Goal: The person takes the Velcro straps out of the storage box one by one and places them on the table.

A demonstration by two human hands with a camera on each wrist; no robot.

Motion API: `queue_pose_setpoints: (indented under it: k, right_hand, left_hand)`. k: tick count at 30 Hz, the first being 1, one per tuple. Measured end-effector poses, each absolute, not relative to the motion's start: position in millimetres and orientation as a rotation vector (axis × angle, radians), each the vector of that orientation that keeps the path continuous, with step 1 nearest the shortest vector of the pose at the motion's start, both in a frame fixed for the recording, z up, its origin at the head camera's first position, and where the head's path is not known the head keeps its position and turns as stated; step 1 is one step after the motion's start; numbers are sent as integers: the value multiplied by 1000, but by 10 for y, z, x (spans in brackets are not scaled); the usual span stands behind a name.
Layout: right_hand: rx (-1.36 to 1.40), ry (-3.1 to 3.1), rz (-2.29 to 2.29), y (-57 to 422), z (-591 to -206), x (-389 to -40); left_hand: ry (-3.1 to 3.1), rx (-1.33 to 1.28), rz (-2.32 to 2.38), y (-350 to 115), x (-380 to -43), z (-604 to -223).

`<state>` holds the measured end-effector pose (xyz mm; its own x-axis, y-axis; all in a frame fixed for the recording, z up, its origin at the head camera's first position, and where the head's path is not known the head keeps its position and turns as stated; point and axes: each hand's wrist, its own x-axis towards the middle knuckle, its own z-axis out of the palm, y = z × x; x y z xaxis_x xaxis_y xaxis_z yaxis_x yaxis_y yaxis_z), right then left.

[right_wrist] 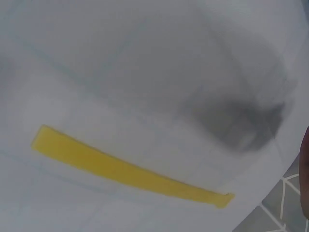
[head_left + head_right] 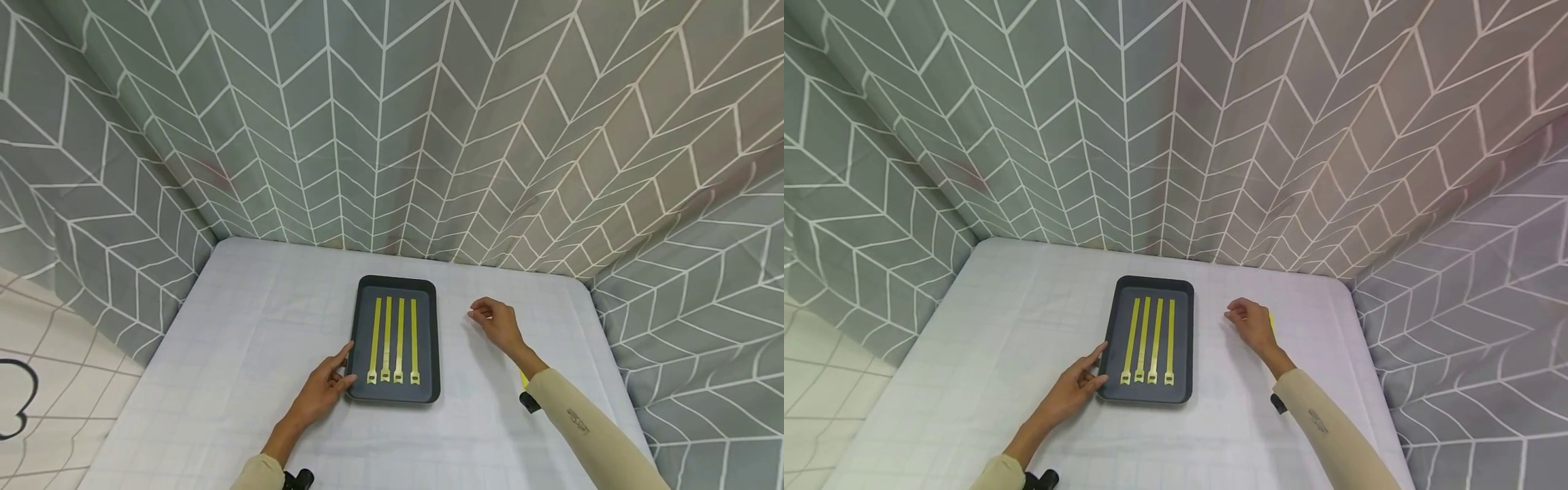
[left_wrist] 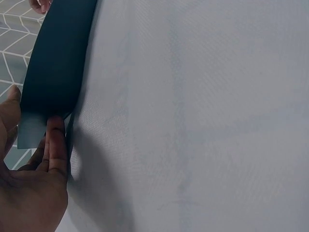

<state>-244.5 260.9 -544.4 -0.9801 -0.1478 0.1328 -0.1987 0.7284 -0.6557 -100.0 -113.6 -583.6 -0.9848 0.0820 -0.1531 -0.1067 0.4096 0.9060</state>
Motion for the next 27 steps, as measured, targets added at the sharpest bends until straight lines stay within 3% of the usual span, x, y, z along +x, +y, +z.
queue_pose_setpoints:
  k: [27]
  right_hand:
    - [562, -2921, 1191, 2093, -5302, -2549]
  left_hand:
    - [2505, -17, 1608, -1147, -1021, -5862]
